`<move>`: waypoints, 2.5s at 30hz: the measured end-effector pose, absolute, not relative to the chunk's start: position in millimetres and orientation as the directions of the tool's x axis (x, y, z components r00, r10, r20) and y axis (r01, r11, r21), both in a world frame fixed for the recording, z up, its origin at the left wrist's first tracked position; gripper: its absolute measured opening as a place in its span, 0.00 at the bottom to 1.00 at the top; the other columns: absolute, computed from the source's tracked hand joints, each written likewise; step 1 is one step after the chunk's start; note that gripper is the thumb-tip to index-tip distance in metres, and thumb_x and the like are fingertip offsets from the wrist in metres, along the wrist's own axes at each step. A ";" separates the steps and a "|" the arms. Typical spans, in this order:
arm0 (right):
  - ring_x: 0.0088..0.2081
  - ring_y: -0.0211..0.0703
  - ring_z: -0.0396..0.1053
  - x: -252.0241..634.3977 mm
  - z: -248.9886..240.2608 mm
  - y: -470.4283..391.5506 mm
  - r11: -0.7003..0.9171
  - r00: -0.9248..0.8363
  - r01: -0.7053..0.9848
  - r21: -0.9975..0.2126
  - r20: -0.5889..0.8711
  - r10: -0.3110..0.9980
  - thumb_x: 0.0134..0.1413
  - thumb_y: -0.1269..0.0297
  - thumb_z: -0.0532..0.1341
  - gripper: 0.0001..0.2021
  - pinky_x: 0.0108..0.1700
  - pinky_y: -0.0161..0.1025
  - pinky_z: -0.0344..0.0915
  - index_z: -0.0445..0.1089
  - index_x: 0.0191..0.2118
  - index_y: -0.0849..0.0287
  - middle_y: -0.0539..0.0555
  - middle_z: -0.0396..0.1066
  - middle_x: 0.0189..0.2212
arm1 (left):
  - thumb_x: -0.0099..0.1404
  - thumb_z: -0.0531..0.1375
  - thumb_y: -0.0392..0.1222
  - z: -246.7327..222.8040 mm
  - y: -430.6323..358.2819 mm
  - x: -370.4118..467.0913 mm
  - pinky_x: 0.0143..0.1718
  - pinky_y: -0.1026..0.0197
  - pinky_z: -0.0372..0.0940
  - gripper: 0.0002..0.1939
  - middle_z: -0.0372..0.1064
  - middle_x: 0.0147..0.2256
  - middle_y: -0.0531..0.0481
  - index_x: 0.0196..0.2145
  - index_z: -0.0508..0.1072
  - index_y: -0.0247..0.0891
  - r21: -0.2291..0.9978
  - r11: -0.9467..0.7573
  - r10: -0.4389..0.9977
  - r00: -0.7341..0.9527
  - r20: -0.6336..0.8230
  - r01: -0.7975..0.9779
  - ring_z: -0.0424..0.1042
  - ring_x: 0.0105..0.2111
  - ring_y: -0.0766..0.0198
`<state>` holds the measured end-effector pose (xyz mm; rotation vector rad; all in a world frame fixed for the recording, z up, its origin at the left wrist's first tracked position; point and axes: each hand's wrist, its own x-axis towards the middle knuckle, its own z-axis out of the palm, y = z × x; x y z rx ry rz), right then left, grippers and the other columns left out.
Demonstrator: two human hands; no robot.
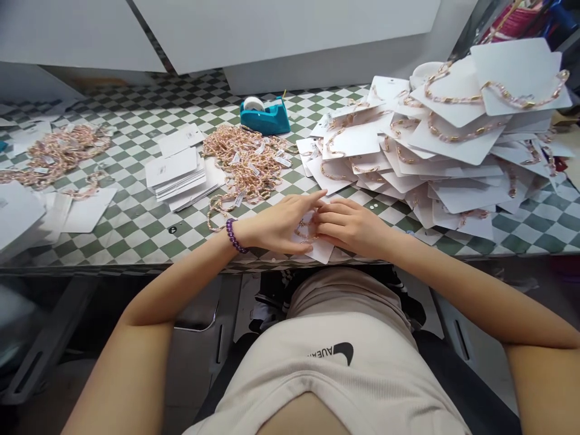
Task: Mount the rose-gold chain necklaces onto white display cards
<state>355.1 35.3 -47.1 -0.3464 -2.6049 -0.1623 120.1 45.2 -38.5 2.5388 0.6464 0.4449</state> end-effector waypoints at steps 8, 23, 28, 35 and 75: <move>0.53 0.46 0.69 355.9 -44.7 34.4 0.963 -0.862 0.263 0.048 0.459 0.213 0.67 0.69 0.54 0.09 0.57 0.46 0.63 0.71 0.42 0.60 0.54 0.76 0.44 | 0.58 0.65 0.47 -40.0 27.8 118.3 0.53 0.48 0.62 0.40 0.69 0.51 0.38 0.63 0.55 0.35 0.446 -0.715 0.659 0.732 0.173 0.539 0.69 0.51 0.47; 0.56 0.53 0.64 351.7 -51.0 24.2 0.931 -0.822 0.361 0.056 0.491 0.289 0.62 0.61 0.60 0.08 0.57 0.50 0.66 0.71 0.41 0.60 0.59 0.72 0.46 | 0.62 0.63 0.47 -45.3 20.8 120.5 0.50 0.54 0.64 0.14 0.65 0.42 0.43 0.39 0.66 0.36 0.497 -0.666 0.720 0.653 0.234 0.556 0.65 0.44 0.55; 0.57 0.55 0.62 350.1 -52.1 25.9 0.925 -0.824 0.376 0.045 0.472 0.312 0.63 0.59 0.58 0.10 0.57 0.53 0.66 0.71 0.42 0.61 0.62 0.69 0.49 | 0.62 0.61 0.45 -46.6 20.3 118.6 0.49 0.53 0.64 0.13 0.64 0.44 0.42 0.42 0.66 0.37 0.467 -0.717 0.679 0.671 0.297 0.518 0.66 0.45 0.55; 0.58 0.53 0.63 349.9 -50.9 26.4 0.926 -0.819 0.378 0.009 0.470 0.330 0.62 0.60 0.59 0.08 0.58 0.52 0.66 0.71 0.41 0.59 0.59 0.70 0.49 | 0.64 0.60 0.46 -45.8 21.6 118.8 0.50 0.52 0.63 0.08 0.68 0.43 0.44 0.33 0.68 0.39 0.414 -0.750 0.646 0.706 0.292 0.515 0.67 0.42 0.56; 0.38 0.39 0.72 345.0 -48.0 25.9 0.899 -0.763 0.355 -0.257 0.475 0.438 0.66 0.64 0.58 0.09 0.43 0.37 0.70 0.75 0.39 0.58 0.54 0.76 0.38 | 0.66 0.61 0.46 -49.6 15.8 111.9 0.51 0.54 0.67 0.14 0.68 0.47 0.40 0.45 0.74 0.37 0.492 -0.684 0.718 0.613 0.328 0.538 0.70 0.47 0.56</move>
